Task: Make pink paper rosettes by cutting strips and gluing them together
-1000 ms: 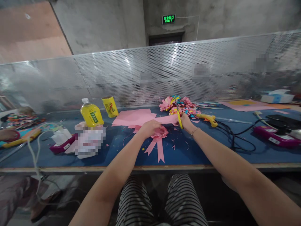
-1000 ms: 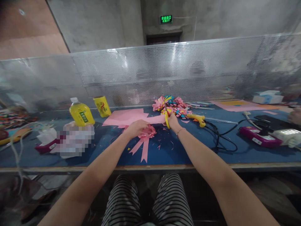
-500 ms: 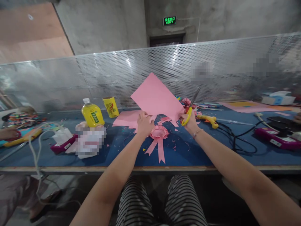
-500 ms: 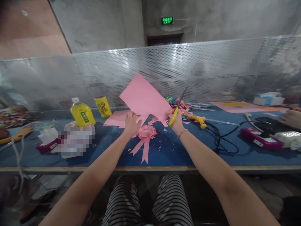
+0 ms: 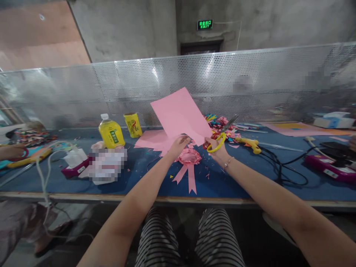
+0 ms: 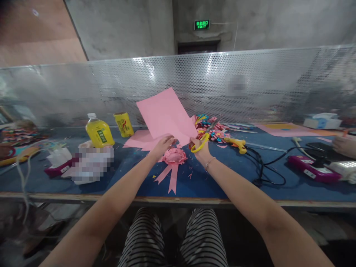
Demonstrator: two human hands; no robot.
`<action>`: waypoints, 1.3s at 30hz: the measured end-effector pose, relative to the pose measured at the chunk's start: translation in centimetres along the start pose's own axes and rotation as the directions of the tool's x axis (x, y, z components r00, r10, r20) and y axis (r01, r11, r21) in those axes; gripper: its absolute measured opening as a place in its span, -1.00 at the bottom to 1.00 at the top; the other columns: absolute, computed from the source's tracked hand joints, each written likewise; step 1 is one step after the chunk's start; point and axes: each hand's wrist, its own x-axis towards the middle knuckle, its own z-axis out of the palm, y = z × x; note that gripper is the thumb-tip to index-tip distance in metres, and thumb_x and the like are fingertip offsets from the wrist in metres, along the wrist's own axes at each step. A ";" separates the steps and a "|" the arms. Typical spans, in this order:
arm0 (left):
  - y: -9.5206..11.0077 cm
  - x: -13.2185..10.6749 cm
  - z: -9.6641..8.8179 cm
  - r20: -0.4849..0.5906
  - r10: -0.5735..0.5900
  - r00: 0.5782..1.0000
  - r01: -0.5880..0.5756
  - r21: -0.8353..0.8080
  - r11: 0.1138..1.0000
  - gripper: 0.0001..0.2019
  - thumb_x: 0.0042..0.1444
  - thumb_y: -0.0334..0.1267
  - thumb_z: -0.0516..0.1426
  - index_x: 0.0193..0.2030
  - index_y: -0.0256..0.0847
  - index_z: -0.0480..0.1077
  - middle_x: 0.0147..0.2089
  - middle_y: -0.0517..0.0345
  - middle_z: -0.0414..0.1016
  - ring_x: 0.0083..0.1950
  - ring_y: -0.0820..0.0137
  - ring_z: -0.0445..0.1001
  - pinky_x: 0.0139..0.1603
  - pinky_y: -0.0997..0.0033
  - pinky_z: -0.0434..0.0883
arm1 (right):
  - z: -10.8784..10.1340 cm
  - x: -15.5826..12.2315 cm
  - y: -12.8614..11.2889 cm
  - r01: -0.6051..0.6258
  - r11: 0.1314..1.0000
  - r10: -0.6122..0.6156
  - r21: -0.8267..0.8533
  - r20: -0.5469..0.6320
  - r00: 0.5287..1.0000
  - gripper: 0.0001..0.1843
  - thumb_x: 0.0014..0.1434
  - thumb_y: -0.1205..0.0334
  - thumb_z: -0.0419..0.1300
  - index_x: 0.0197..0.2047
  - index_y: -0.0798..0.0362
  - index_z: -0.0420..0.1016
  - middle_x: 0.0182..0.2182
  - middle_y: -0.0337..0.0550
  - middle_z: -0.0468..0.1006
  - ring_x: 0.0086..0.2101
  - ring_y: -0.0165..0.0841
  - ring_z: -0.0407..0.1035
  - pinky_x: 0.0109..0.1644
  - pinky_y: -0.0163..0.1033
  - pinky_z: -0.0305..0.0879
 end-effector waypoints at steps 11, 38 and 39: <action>-0.3 0.4 -0.5 -0.170 -0.085 0.982 0.027 -0.321 0.947 -0.79 -0.08 -0.20 0.11 -0.52 -0.30 0.20 -0.60 0.22 0.32 -0.59 0.53 0.35 -0.47 0.45 0.36 | 1.5 -2.3 -1.5 -0.123 0.991 0.113 0.057 0.159 0.981 -0.55 -0.40 0.27 0.28 -0.57 0.01 -0.01 -0.72 -0.44 0.26 -0.67 -0.53 0.22 -0.61 -0.41 0.18; 0.3 -0.2 -1.6 -0.287 0.224 0.931 0.038 0.688 0.724 -0.78 0.04 -0.31 -0.09 -0.41 -0.30 0.35 -0.45 0.03 0.41 -0.34 0.35 0.37 -0.25 0.35 0.31 | 0.0 -0.3 -0.7 0.148 0.973 -0.141 -0.175 0.051 0.989 -0.76 -0.29 0.19 0.26 -0.55 0.07 0.27 -0.56 -0.25 0.39 -0.50 -0.42 0.32 -0.37 -0.26 0.30; 0.5 -0.5 -1.5 -0.252 0.286 0.924 -0.008 0.738 0.675 -0.74 0.04 -0.37 -0.12 -0.29 -0.31 0.37 -0.31 -0.03 0.44 -0.25 0.33 0.38 -0.19 0.35 0.30 | 0.0 -0.4 -0.8 0.159 0.974 -0.149 -0.159 0.075 0.986 -0.75 -0.27 0.17 0.26 -0.52 0.07 0.29 -0.52 -0.21 0.42 -0.46 -0.39 0.34 -0.33 -0.24 0.31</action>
